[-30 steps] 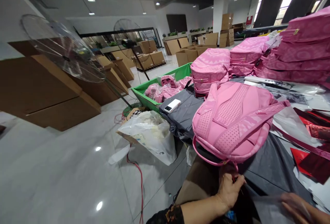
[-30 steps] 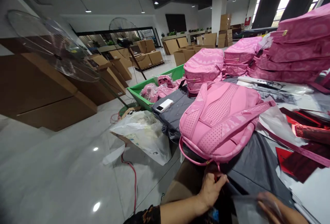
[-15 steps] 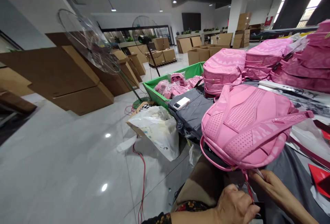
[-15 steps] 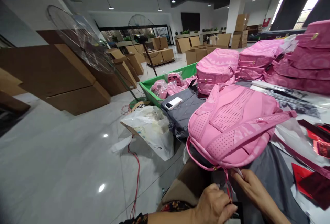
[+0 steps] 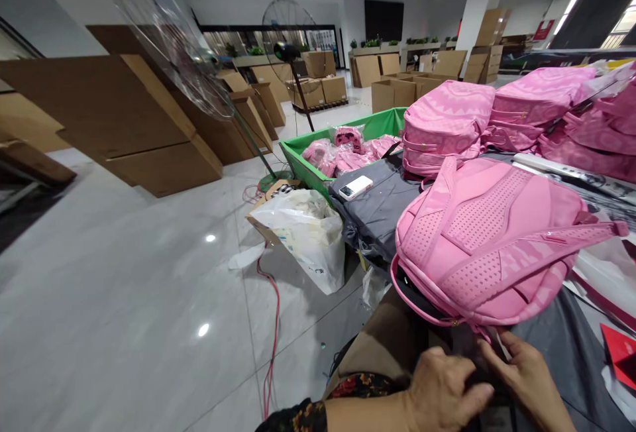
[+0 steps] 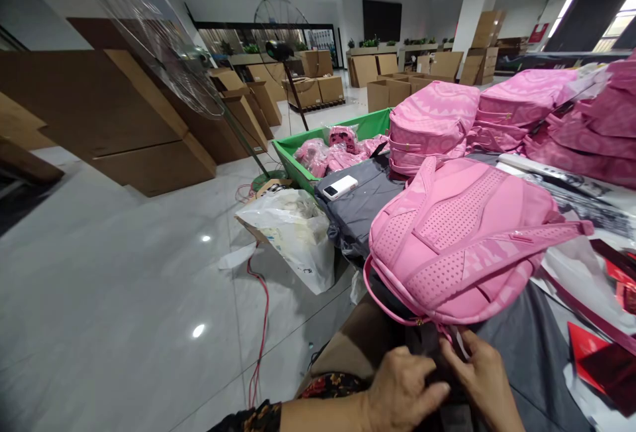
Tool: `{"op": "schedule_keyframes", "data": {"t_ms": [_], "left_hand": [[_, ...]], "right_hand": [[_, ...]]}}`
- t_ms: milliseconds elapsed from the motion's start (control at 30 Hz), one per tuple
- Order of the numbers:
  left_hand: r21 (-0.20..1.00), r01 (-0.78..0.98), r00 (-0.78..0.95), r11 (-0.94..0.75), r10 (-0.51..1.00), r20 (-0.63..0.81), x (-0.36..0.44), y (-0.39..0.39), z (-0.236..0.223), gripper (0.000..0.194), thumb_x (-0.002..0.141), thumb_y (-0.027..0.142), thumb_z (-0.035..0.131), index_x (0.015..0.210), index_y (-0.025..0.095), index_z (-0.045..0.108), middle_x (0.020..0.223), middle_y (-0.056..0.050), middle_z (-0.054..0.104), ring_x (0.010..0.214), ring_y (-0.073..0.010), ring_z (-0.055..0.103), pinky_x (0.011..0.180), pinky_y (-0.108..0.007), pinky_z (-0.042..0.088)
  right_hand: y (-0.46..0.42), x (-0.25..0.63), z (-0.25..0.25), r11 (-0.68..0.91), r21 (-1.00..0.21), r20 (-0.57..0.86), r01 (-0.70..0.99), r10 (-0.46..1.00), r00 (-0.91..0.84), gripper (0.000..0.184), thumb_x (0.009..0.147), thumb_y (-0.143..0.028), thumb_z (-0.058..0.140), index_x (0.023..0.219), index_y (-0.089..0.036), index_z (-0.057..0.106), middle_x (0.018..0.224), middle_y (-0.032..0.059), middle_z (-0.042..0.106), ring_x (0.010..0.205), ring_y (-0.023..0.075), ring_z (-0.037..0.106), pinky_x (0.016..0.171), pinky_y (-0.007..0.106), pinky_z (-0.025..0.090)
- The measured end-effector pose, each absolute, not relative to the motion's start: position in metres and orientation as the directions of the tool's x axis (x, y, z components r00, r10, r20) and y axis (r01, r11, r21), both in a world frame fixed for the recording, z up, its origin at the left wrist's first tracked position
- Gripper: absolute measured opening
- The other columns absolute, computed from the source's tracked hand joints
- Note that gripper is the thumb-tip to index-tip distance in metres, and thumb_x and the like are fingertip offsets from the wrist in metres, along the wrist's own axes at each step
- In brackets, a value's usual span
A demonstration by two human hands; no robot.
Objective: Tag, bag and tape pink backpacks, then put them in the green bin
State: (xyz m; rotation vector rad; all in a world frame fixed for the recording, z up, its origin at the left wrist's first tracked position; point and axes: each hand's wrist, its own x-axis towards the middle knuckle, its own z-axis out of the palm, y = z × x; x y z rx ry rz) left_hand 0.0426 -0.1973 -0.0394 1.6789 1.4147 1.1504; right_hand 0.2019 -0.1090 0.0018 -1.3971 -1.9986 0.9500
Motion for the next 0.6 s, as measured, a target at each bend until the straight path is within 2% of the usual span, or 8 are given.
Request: {"op": "schedule_keyframes", "data": {"t_ms": [67,133,200,300,400,467,533,600], "left_hand": [[0.985,0.172,-0.164,0.019,0.986,0.01,0.031,-0.195,-0.031,0.033,0.09,0.048,0.064,0.1,0.019,0.077,0.09,-0.011,0.076,0.08,-0.0242,0.066,0.083,-0.037,0.047],[0.982,-0.146,-0.233,0.118,0.961,-0.15,0.027,-0.191,-0.026,0.041,0.082,0.048,0.073,0.111,0.018,0.075,0.114,-0.011,0.075,0.104,-0.0277,0.066,0.097,-0.039,0.048],[0.86,-0.488,-0.146,0.15,0.957,-0.249,0.032,-0.187,-0.026,0.051,0.073,0.046,0.082,0.114,0.017,0.073,0.126,-0.012,0.072,0.118,-0.0302,0.063,0.106,-0.042,0.045],[0.565,-0.804,-0.005,0.184,0.948,-0.317,0.049,-0.177,-0.03,0.051,0.059,0.035,0.091,0.104,0.015,0.075,0.113,-0.011,0.077,0.11,-0.0293,0.068,0.107,-0.043,0.047],[0.364,-0.902,0.068,0.233,0.909,-0.412,0.061,-0.163,-0.035,0.042,0.047,0.022,0.093,0.085,0.014,0.076,0.091,-0.009,0.079,0.093,-0.027,0.073,0.101,-0.041,0.05],[0.288,-0.9,0.182,0.326,0.883,-0.432,0.063,-0.156,-0.038,0.034,0.047,0.022,0.092,0.074,0.012,0.075,0.08,-0.011,0.078,0.087,-0.0279,0.074,0.098,-0.041,0.053],[0.279,-0.886,0.241,0.371,0.881,-0.407,0.062,-0.152,-0.041,0.03,0.05,0.025,0.091,0.072,0.012,0.074,0.076,-0.012,0.077,0.088,-0.0296,0.074,0.096,-0.042,0.053],[0.329,-0.889,0.17,0.319,0.897,-0.409,0.059,-0.152,-0.045,0.031,0.053,0.027,0.089,0.076,0.013,0.075,0.075,-0.011,0.076,0.091,-0.0304,0.073,0.097,-0.044,0.052]], "right_hand": [[-0.105,0.205,-0.003,0.217,-0.808,0.005,0.548,0.932,-0.363,0.055,0.074,-0.07,0.063,0.072,-0.017,0.074,0.059,0.004,0.065,0.051,0.0164,0.057,0.05,0.023,0.046],[-0.102,0.208,-0.005,0.185,-0.826,-0.047,0.532,0.919,-0.392,0.053,0.075,-0.067,0.064,0.071,-0.016,0.073,0.057,0.0029,0.062,0.049,0.015,0.053,0.048,0.022,0.045],[-0.1,0.208,-0.004,0.141,-0.851,-0.1,0.507,0.902,-0.42,0.053,0.076,-0.067,0.064,0.073,-0.015,0.074,0.059,0.0035,0.064,0.051,0.0161,0.055,0.05,0.023,0.047],[-0.099,0.207,0.001,0.092,-0.872,-0.149,0.481,0.886,-0.44,0.051,0.074,-0.066,0.067,0.078,-0.015,0.075,0.069,0.0054,0.069,0.059,0.0201,0.061,0.056,0.026,0.051],[-0.098,0.206,0.002,0.066,-0.872,-0.179,0.486,0.88,-0.441,0.049,0.073,-0.063,0.068,0.082,-0.015,0.076,0.07,0.0049,0.069,0.063,0.0218,0.062,0.058,0.028,0.052],[-0.097,0.207,-0.002,0.055,-0.872,-0.201,0.486,0.865,-0.459,0.049,0.072,-0.061,0.07,0.086,-0.014,0.077,0.071,0.0047,0.068,0.065,0.0226,0.063,0.06,0.029,0.053],[-0.096,0.208,-0.007,0.055,-0.875,-0.205,0.482,0.858,-0.47,0.05,0.073,-0.061,0.07,0.088,-0.014,0.076,0.074,0.0052,0.069,0.066,0.0231,0.063,0.06,0.029,0.052],[-0.097,0.208,-0.007,0.076,-0.871,-0.181,0.485,0.868,-0.462,0.054,0.074,-0.067,0.067,0.086,-0.015,0.075,0.072,0.0042,0.068,0.064,0.0217,0.06,0.056,0.028,0.05]]}}
